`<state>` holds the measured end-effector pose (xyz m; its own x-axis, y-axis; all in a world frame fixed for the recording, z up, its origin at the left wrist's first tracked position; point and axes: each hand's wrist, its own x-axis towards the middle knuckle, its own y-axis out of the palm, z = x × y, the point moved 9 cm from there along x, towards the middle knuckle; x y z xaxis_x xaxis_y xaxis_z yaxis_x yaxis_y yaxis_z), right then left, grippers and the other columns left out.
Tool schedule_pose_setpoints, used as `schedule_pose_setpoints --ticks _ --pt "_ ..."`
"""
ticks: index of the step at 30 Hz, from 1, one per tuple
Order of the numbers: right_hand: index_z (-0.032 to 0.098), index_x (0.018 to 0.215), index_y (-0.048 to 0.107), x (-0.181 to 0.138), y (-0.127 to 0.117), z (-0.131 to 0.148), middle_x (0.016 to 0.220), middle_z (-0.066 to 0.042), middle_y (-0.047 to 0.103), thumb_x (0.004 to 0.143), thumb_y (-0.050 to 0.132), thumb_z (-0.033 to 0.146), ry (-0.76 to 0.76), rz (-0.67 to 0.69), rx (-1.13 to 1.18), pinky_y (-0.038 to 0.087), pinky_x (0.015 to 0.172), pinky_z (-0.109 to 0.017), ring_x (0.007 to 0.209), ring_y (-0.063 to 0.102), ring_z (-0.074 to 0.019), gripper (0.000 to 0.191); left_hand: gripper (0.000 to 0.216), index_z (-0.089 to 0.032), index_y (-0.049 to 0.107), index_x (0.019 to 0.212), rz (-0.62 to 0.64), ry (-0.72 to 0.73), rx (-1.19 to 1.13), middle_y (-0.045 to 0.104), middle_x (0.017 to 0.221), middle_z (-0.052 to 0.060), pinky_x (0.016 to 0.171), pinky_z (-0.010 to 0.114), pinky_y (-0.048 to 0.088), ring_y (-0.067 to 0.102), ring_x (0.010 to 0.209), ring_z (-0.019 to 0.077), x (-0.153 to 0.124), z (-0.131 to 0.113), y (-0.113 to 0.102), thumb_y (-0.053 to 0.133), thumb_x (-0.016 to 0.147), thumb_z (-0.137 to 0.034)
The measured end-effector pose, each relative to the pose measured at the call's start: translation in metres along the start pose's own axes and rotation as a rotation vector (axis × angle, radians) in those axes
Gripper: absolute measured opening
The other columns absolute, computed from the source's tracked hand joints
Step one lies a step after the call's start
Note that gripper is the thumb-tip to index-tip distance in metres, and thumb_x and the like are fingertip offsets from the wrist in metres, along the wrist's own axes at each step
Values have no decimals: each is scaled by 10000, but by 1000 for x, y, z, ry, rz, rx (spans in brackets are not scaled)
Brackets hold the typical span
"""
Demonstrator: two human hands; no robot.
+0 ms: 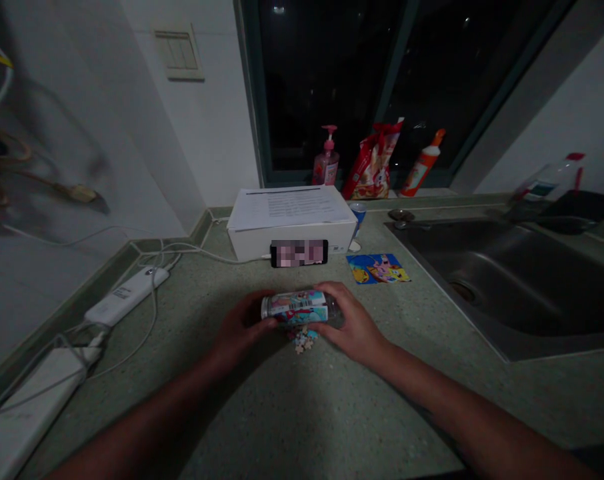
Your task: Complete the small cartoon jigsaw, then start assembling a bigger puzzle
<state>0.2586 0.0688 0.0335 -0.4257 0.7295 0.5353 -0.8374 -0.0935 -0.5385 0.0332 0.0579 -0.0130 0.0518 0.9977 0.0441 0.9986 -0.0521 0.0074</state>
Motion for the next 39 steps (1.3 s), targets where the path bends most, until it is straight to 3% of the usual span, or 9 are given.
schedule_pose_setpoints --ticks 7,15,22,27,30,35,39 --pt "316 1425 535 -3 1 2 1402 -127 652 951 776 288 -50 -8 -85 574 1073 -574 1321 642 -343 533 505 -285 748 1191 -21 -15 26 834 1152 97 987 538 636 787 1094 348 0 3 -3 904 747 -469" --pt "284 1415 572 -2 5 -12 1328 -135 721 873 831 349 113 74 -11 597 1014 -537 1213 715 -352 604 579 -280 702 1237 -17 71 74 813 1180 116 975 536 633 781 1084 347 -4 -7 -2 926 721 -414" --pt "272 1456 537 -5 13 -32 1386 -143 688 834 866 436 269 20 344 603 1024 -490 1225 712 -329 723 542 -289 673 1270 -18 169 262 787 1234 113 951 551 643 768 1083 334 -11 -20 0 888 782 -388" --pt "281 1466 515 -6 24 -40 1370 -118 697 908 818 455 283 68 531 627 1005 -445 1195 732 -285 659 517 -286 689 1258 -62 290 404 774 1248 93 953 549 625 744 1088 324 -18 -37 1 885 788 -374" --pt "297 1486 509 -4 23 -39 1312 -104 730 959 755 424 250 91 522 642 983 -468 1146 753 -282 595 509 -292 701 1231 -80 261 356 769 1247 100 968 552 617 742 1090 333 -18 -37 1 902 768 -360" --pt "314 1546 507 0 10 -39 1404 -113 700 976 724 409 256 27 447 635 1010 -508 1205 727 -308 617 490 -281 697 1197 -98 131 176 777 1187 114 953 554 629 755 1056 343 -11 -23 -4 890 755 -371" --pt "352 1511 560 3 -4 -55 1391 -94 718 972 718 481 368 -88 629 662 956 -532 1194 730 -319 576 482 -264 684 1178 -129 107 153 774 1201 126 951 543 634 755 1054 338 -5 -19 -10 882 752 -372"
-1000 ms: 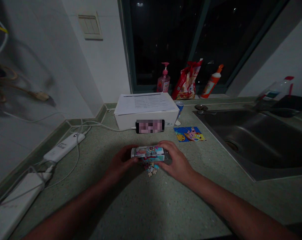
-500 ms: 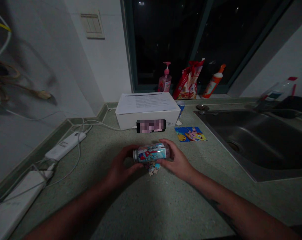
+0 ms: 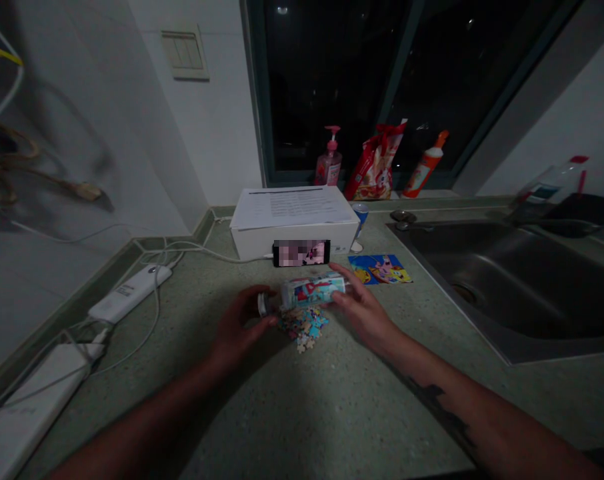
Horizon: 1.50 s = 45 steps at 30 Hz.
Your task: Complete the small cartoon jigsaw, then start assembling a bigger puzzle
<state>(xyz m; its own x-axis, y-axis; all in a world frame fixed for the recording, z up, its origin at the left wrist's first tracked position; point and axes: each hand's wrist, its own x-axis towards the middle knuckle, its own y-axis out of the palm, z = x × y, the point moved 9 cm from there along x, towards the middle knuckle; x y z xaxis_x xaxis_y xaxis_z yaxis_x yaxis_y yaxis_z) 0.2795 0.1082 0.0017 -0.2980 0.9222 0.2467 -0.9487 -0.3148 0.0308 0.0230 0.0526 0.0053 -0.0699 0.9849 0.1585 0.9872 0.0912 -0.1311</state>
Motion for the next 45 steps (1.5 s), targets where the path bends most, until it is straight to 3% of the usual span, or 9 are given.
schedule_pose_setpoints --ticks 5,9,12,16,20,23,28,36,45 --pt "278 1284 691 23 -52 11 1250 -108 776 1023 575 579 13 -139 102 669 922 -569 1112 753 -332 414 507 -257 642 1213 22 -18 -15 774 1228 131 939 537 641 770 1006 315 2 3 1 861 776 -392" --pt "270 1128 705 38 -114 21 1157 -102 778 953 645 566 -15 -339 190 653 947 -549 1119 742 -336 350 518 -247 623 1239 20 -38 -34 777 1243 126 957 522 629 780 995 294 1 5 2 850 793 -383" --pt "258 1051 688 43 -162 17 1001 -93 754 887 686 556 -33 -492 166 665 799 -489 989 746 -330 340 510 -249 638 1230 12 -25 -26 775 1244 120 946 508 627 778 1014 298 1 4 1 853 788 -387" --pt "260 926 608 45 -227 11 798 -7 647 805 731 530 -70 -732 -16 612 658 -345 748 684 -224 321 516 -246 657 1241 15 -13 -8 769 1258 133 939 514 618 772 1036 315 2 3 1 850 794 -413" --pt "232 1063 628 66 -265 15 940 -32 694 779 733 474 -96 -903 -302 608 730 -362 824 697 -221 387 518 -254 664 1269 30 -15 28 762 1285 131 895 510 617 773 988 301 2 4 2 828 803 -411" --pt "192 1161 621 96 -269 18 1066 -87 724 755 771 398 -101 -951 -470 602 905 -443 985 712 -271 480 499 -263 676 1262 45 1 40 763 1281 130 867 496 624 770 956 287 1 4 3 830 807 -398" --pt "139 1240 618 142 -254 3 1194 -168 740 710 811 272 -98 -834 -561 573 1013 -441 1087 716 -300 579 500 -272 686 1254 54 5 52 770 1254 118 849 467 632 770 932 271 1 5 3 850 800 -404" --pt "173 1277 597 153 -248 -23 1271 -155 736 731 801 259 -23 -694 -673 562 1045 -467 1163 713 -306 589 476 -282 696 1246 65 2 87 782 1233 82 828 435 627 762 908 248 2 10 2 832 799 -377" --pt "179 965 674 147 -234 -45 909 -96 760 722 876 298 136 -576 -793 599 853 -455 885 720 -294 338 480 -271 700 1241 78 1 75 781 1219 88 819 435 630 762 910 258 0 10 5 835 797 -395"
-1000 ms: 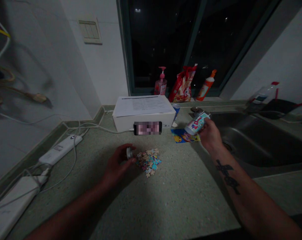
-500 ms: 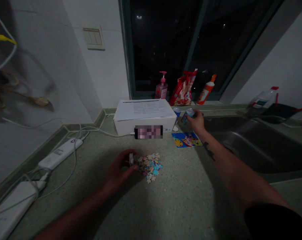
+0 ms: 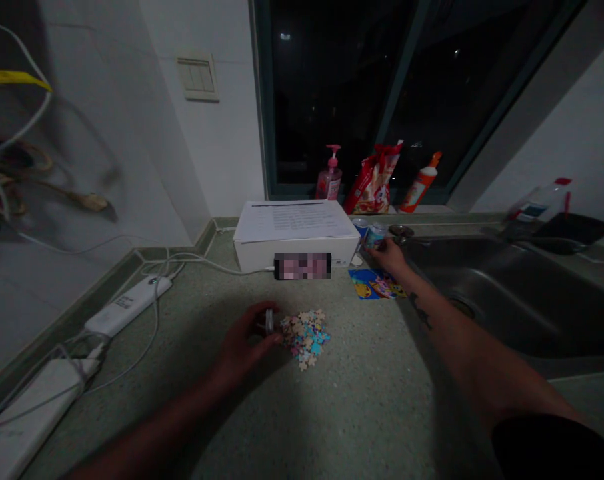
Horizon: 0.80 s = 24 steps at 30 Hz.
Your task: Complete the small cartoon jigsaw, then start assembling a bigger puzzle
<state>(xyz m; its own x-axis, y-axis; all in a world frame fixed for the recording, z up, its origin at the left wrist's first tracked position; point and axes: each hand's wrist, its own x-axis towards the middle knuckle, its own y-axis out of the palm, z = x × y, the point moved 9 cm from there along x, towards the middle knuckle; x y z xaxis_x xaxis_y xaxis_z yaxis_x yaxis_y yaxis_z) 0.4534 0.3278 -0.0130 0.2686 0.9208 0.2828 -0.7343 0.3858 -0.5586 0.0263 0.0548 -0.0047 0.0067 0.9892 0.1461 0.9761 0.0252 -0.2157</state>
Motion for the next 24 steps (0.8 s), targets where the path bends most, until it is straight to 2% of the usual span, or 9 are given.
schedule_pose_setpoints --ticks 4,8,11,13,14,16,19,21,24 --pt "181 1068 700 -3 -4 7 961 -89 778 672 882 241 -11 10 4 601 900 -455 930 732 -293 440 509 -264 700 1248 -9 -11 10 778 1216 99 826 453 624 758 913 270 0 -1 0 843 781 -406" --pt "149 1295 652 -12 -35 21 1204 -174 739 711 780 187 -35 -150 23 567 1025 -518 1137 707 -348 599 496 -282 702 1272 -7 1 25 766 1200 87 832 452 622 748 915 259 0 -6 0 818 800 -380" --pt "132 1404 581 -43 -60 44 1401 -210 631 848 610 208 -114 -317 44 500 1135 -526 1267 645 -327 562 518 -289 703 1299 -1 25 29 761 1182 84 819 442 619 739 906 254 0 -10 0 815 802 -381" --pt "153 1386 596 -80 -66 74 1363 -192 642 885 578 216 -284 -361 91 569 1039 -500 1172 684 -309 505 538 -285 697 1312 -4 21 25 762 1200 97 806 443 615 736 902 259 0 -9 0 816 798 -390" --pt "178 1343 626 -103 -63 94 1287 -166 675 908 574 225 -409 -334 108 600 975 -491 1101 702 -302 441 542 -278 695 1310 -5 9 25 766 1197 103 799 446 614 735 897 262 0 -7 1 817 795 -395" --pt "224 1264 673 -155 -43 135 1199 -125 710 955 572 211 -647 -149 91 625 926 -478 1033 718 -284 325 535 -256 693 1286 -6 -21 30 774 1157 106 791 449 612 731 883 264 -1 -3 2 816 785 -400" --pt "272 1380 627 -236 -7 181 1274 -112 716 1013 572 178 -913 200 82 642 951 -459 1125 723 -271 383 511 -233 689 1237 13 -9 35 773 1128 104 798 441 612 727 902 264 -3 -4 6 813 775 -411" --pt "297 1489 554 -273 9 196 1336 -115 702 1039 567 178 -950 327 93 646 982 -456 1208 708 -271 465 500 -232 685 1212 35 34 37 768 1154 107 797 427 610 726 938 269 -4 -10 9 821 766 -411" --pt "286 1553 493 -302 25 206 1380 -127 678 1048 595 215 -965 435 105 655 987 -439 1246 699 -271 520 551 -243 670 1220 54 60 55 760 1215 112 798 419 610 730 976 278 -6 -15 13 865 728 -396"
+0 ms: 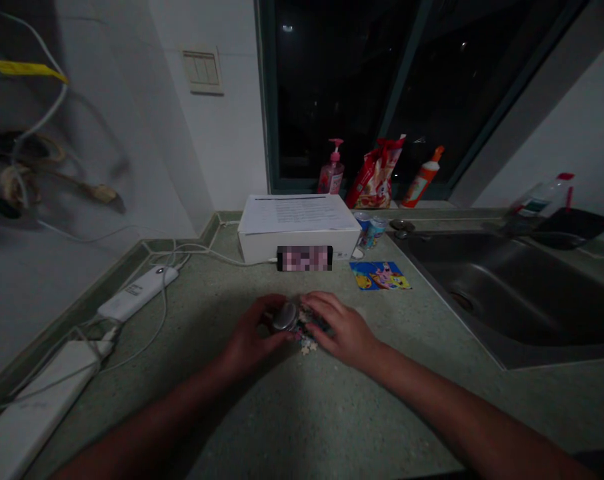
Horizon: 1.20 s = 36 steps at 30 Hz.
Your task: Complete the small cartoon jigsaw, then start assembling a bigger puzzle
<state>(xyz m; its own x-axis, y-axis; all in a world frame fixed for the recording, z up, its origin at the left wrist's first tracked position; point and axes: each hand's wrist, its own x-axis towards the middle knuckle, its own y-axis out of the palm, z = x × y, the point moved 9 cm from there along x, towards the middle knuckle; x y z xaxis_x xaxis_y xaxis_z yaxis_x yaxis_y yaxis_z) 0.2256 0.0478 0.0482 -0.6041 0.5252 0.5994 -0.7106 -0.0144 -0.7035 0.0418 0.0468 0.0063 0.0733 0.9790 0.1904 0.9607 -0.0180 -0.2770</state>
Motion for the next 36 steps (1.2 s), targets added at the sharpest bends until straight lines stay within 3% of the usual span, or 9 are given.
schedule_pose_setpoints --ticks 7,10,13,16,21,26,31,36 --pt "257 1321 668 0 12 6 1289 -112 722 1036 578 172 -52 -16 61 649 915 -396 1146 735 -248 311 595 -205 654 1268 76 1 -7 763 1238 129 846 413 602 732 1001 273 -4 -2 11 874 738 -361" --pt "244 1181 728 -1 12 -8 1106 -79 768 1035 570 173 73 -52 166 624 858 -348 1005 750 -214 226 522 -208 665 1265 134 29 -22 770 1214 119 808 393 600 727 982 265 -6 -7 17 824 804 -396" --pt "235 1133 755 -8 11 -44 895 -30 757 1015 615 250 340 -101 254 579 708 -301 771 708 -182 184 447 -216 677 1263 119 40 11 765 1194 111 812 394 601 720 985 257 -5 -10 14 753 875 -424" --pt "210 1158 764 -19 -2 -89 817 -13 728 974 644 334 518 -138 275 534 641 -289 698 665 -179 252 400 -223 680 1255 64 16 66 760 1146 100 810 399 600 718 932 239 -2 -5 6 708 905 -416" --pt "190 1036 795 -44 -70 -186 776 -27 745 906 690 384 803 -271 122 554 660 -314 671 677 -198 256 342 -236 681 1238 42 13 129 748 1063 72 794 406 598 719 868 227 0 2 2 652 933 -389" --pt "154 1016 787 -75 -132 -262 904 -87 804 892 683 268 1023 -419 -12 566 615 -285 659 712 -192 198 345 -229 679 1240 49 -3 160 741 1027 69 788 410 599 710 837 223 0 4 3 644 940 -396" --pt "141 1112 765 -83 -134 -313 892 -66 799 968 657 204 1181 -375 -42 587 596 -272 653 725 -178 191 328 -244 677 1235 56 4 163 739 1015 66 787 416 606 716 843 231 1 3 2 629 951 -401" --pt "181 1347 663 -74 -126 -344 1342 -110 688 1042 708 385 1247 -250 -86 632 939 -471 1117 714 -265 370 307 -268 680 1224 35 22 170 744 1006 52 780 417 615 715 823 228 1 3 -1 637 948 -397"
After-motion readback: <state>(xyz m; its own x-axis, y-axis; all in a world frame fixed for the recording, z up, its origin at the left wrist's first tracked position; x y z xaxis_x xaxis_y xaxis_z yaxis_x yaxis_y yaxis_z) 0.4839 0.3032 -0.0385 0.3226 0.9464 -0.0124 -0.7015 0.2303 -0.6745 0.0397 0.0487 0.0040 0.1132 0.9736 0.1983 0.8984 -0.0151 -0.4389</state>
